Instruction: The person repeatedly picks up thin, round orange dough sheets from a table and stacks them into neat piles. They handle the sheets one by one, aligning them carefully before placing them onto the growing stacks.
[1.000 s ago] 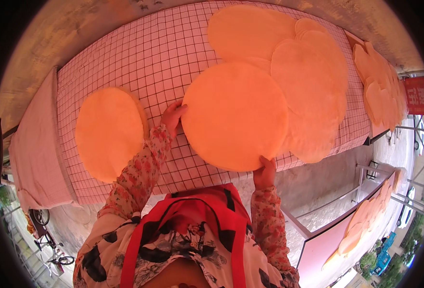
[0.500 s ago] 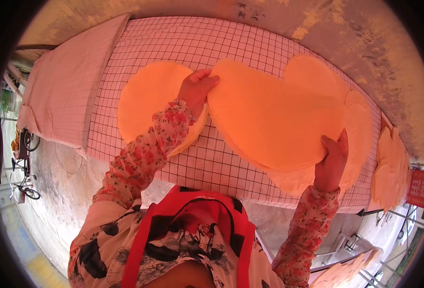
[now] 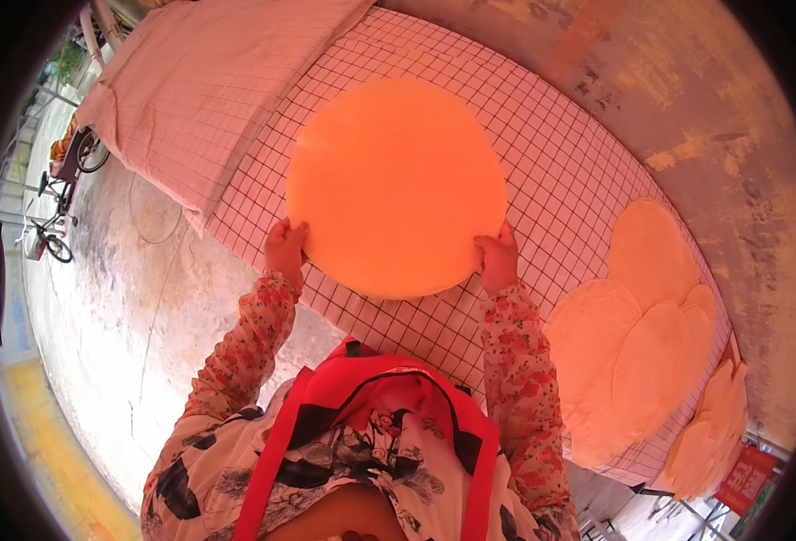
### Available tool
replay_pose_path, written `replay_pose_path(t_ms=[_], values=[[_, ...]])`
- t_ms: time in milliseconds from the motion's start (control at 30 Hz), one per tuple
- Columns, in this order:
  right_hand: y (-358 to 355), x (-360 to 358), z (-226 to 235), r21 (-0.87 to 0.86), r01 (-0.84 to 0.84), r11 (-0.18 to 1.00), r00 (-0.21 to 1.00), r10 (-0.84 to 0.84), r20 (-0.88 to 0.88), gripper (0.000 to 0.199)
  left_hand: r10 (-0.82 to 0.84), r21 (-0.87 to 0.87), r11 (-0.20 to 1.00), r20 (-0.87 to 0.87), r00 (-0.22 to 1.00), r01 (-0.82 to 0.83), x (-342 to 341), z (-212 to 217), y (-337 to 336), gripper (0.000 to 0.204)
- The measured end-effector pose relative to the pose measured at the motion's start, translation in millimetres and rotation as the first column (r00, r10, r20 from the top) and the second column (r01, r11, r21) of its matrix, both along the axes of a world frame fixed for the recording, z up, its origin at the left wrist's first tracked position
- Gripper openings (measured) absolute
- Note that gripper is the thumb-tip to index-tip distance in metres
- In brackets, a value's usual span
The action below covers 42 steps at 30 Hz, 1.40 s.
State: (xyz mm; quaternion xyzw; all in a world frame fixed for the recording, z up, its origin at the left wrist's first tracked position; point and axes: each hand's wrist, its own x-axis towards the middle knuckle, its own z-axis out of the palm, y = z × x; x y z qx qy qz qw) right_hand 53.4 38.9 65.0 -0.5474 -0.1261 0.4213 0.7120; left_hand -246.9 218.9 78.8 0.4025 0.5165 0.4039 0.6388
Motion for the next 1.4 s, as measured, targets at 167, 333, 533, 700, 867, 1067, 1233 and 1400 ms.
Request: replay_pose_path(t_ms=[167, 333, 533, 700, 867, 1067, 1233, 1400], values=[[4.5, -14.5, -16.3, -0.146, 0.013, 0.989, 0.999, -0.018, -0.034, 0.055, -0.005, -0.069, 0.998, -0.181, 0.984, -0.008, -22.7, -93.1, -11.4, 0.03], [-1.2, -6.6, -8.7, -0.285, -0.022, 0.958, 0.989, 0.063, 0.135, 0.056, -0.129, 0.106, 0.977, -0.404, 0.906, 0.187, -25.6, -71.1, -0.1, 0.041], [-15.0, -27.5, -27.0, -0.284, 0.346, 0.894, 0.869, -0.191, 0.456, 0.063, -0.141, 0.324, 0.928, -0.148, 0.979, 0.183, 2.9, -58.1, 35.7, 0.05], [-3.3, -49.2, -56.7, -0.15, 0.326, 0.934, 0.863, -0.229, 0.449, 0.064, -0.089, 0.404, 0.899, -0.203, 0.975, 0.167, 14.3, -95.7, 45.6, 0.048], [5.2, -53.0, -41.9, -0.122, 0.347, 0.93, 0.884, -0.282, 0.373, 0.064, -0.136, 0.352, 0.895, -0.367, 0.92, 0.273, 11.8, -90.2, 54.6, 0.05], [-5.9, -37.2, -24.6, -0.372, 0.261, 0.891, 0.965, -0.247, 0.086, 0.066, -0.357, -0.057, 0.929, -0.394, 0.847, 0.365, 0.9, -66.2, 109.4, 0.058], [-1.9, -3.1, 2.7, -0.39, -0.052, 0.919, 0.954, -0.07, -0.292, 0.054, -0.524, -0.297, 0.847, -0.317, 0.791, 0.442, 18.6, -26.9, 127.5, 0.06], [0.3, 9.8, 3.4, -0.276, -0.151, 0.949, 0.895, 0.013, -0.446, 0.044, -0.645, -0.398, 0.727, -0.115, 0.755, 0.56, 19.6, -7.8, 133.3, 0.058]])
